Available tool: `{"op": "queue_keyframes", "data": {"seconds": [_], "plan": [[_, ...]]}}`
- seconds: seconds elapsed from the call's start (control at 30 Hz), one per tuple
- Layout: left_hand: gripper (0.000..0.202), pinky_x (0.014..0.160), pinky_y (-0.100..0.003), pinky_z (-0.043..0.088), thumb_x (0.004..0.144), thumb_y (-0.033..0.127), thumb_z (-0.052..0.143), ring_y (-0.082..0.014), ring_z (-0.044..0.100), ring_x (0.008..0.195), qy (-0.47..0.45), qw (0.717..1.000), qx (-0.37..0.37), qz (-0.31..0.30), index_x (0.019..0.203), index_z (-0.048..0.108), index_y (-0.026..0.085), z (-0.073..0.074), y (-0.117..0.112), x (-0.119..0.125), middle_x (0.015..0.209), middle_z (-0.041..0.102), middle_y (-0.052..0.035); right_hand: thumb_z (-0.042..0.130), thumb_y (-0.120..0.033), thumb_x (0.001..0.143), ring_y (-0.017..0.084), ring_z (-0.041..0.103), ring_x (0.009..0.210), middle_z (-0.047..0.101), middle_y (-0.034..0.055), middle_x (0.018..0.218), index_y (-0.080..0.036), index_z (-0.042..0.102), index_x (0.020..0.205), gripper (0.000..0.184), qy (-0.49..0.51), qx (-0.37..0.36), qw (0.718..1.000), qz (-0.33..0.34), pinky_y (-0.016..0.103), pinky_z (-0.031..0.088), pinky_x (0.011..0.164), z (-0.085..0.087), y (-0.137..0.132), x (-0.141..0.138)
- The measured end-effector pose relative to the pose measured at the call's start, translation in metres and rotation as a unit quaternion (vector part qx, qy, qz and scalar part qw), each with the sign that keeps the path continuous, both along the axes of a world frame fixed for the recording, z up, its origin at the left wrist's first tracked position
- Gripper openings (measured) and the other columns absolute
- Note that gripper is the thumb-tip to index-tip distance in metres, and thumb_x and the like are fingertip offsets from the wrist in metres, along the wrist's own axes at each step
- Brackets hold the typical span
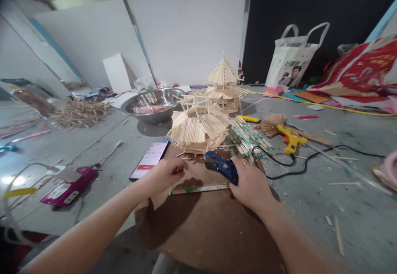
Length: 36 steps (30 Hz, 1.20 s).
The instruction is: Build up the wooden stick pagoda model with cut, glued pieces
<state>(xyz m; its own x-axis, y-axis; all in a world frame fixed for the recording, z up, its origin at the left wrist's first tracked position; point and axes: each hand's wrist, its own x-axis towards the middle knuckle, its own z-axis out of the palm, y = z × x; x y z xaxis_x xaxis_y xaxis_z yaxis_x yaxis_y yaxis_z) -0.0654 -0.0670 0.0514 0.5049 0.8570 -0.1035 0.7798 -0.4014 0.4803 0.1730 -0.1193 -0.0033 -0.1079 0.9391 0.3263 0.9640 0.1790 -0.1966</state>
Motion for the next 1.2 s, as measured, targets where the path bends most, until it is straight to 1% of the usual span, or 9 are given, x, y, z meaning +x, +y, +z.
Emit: {"op": "queue_keyframes", "data": {"seconds": [0.07, 0.2, 0.3, 0.43, 0.53, 0.73, 0.83, 0.93, 1.2], "plan": [[0.006, 0.049, -0.021, 0.041, 0.069, 0.017, 0.051, -0.0103, 0.053, 0.050, -0.163, 0.980, -0.097, 0.058, 0.073, 0.055, 0.016, 0.007, 0.002, 0.009, 0.056, 0.057, 0.0015, 0.050, -0.021, 0.065, 0.025, 0.059, 0.081, 0.060, 0.0130, 0.097, -0.011, 0.046, 0.108, 0.045, 0.021, 0.023, 0.999, 0.005, 0.036, 0.045, 0.067, -0.002, 0.000, 0.001], [0.019, 0.042, -0.018, 0.040, 0.063, 0.027, 0.063, -0.0051, 0.048, 0.041, -0.442, 0.844, -0.271, 0.134, 0.070, 0.051, 0.014, 0.005, 0.003, 0.036, 0.061, 0.059, 0.0013, 0.049, -0.026, 0.071, 0.023, 0.059, 0.082, 0.061, 0.0111, 0.094, -0.014, 0.044, 0.107, 0.038, 0.106, 0.102, 0.989, 0.019, 0.033, 0.046, 0.068, -0.005, -0.001, 0.002], [0.024, 0.037, -0.017, 0.038, 0.059, 0.028, 0.067, -0.0043, 0.047, 0.037, -0.507, 0.772, -0.352, 0.151, 0.068, 0.051, 0.013, -0.005, 0.000, 0.059, 0.062, 0.060, 0.0011, 0.048, -0.030, 0.075, 0.020, 0.060, 0.078, 0.062, 0.0090, 0.089, -0.016, 0.043, 0.106, 0.034, 0.164, 0.142, 0.975, 0.038, 0.030, 0.046, 0.066, -0.005, -0.003, 0.003], [0.027, 0.035, -0.016, 0.036, 0.057, 0.030, 0.070, -0.0044, 0.047, 0.035, -0.541, 0.727, -0.400, 0.138, 0.067, 0.051, 0.013, -0.021, -0.006, 0.077, 0.058, 0.058, 0.0021, 0.049, -0.031, 0.075, 0.019, 0.060, 0.074, 0.063, 0.0086, 0.086, -0.016, 0.043, 0.104, 0.033, 0.173, 0.139, 0.973, 0.058, 0.028, 0.046, 0.064, -0.001, -0.004, 0.002], [0.030, 0.036, -0.016, 0.036, 0.057, 0.034, 0.069, -0.0046, 0.047, 0.035, -0.534, 0.734, -0.402, 0.119, 0.066, 0.050, 0.012, -0.030, -0.010, 0.080, 0.056, 0.057, 0.0017, 0.050, -0.030, 0.075, 0.019, 0.061, 0.074, 0.063, 0.0088, 0.087, -0.016, 0.043, 0.103, 0.033, 0.163, 0.132, 0.976, 0.061, 0.028, 0.046, 0.063, 0.000, -0.004, 0.002], [0.032, 0.038, -0.016, 0.034, 0.065, 0.043, 0.061, -0.0047, 0.044, 0.037, -0.414, 0.866, -0.279, 0.032, 0.059, 0.052, 0.012, -0.033, -0.014, 0.076, 0.048, 0.051, 0.0033, 0.050, -0.029, 0.075, 0.019, 0.060, 0.075, 0.061, 0.0085, 0.086, -0.017, 0.042, 0.104, 0.032, 0.137, 0.168, 0.974, 0.063, 0.029, 0.046, 0.064, 0.000, -0.004, 0.004], [0.032, 0.041, -0.016, 0.034, 0.068, 0.043, 0.057, -0.0050, 0.044, 0.041, -0.354, 0.899, -0.257, -0.032, 0.058, 0.054, 0.013, -0.033, -0.016, 0.073, 0.051, 0.050, 0.0030, 0.051, -0.032, 0.074, 0.020, 0.059, 0.074, 0.061, 0.0090, 0.086, -0.016, 0.041, 0.105, 0.036, 0.128, 0.179, 0.973, 0.068, 0.029, 0.046, 0.063, 0.001, -0.005, 0.003], [0.031, 0.043, -0.017, 0.035, 0.071, 0.042, 0.053, -0.0058, 0.045, 0.044, -0.343, 0.908, -0.237, -0.037, 0.062, 0.055, 0.013, -0.034, -0.017, 0.072, 0.055, 0.051, 0.0023, 0.052, -0.036, 0.073, 0.020, 0.058, 0.078, 0.059, 0.0102, 0.088, -0.014, 0.039, 0.107, 0.042, 0.132, 0.170, 0.973, 0.079, 0.030, 0.046, 0.066, 0.004, -0.005, 0.002], [0.026, 0.045, -0.017, 0.034, 0.076, 0.040, 0.047, -0.0062, 0.042, 0.044, -0.438, 0.888, -0.120, 0.068, 0.068, 0.051, 0.015, -0.030, -0.018, 0.070, 0.049, 0.045, 0.0045, 0.050, -0.033, 0.072, 0.025, 0.053, 0.094, 0.055, 0.0132, 0.101, -0.014, 0.038, 0.111, 0.045, 0.107, 0.111, 0.987, 0.049, 0.038, 0.043, 0.077, 0.000, 0.002, 0.001]]}}
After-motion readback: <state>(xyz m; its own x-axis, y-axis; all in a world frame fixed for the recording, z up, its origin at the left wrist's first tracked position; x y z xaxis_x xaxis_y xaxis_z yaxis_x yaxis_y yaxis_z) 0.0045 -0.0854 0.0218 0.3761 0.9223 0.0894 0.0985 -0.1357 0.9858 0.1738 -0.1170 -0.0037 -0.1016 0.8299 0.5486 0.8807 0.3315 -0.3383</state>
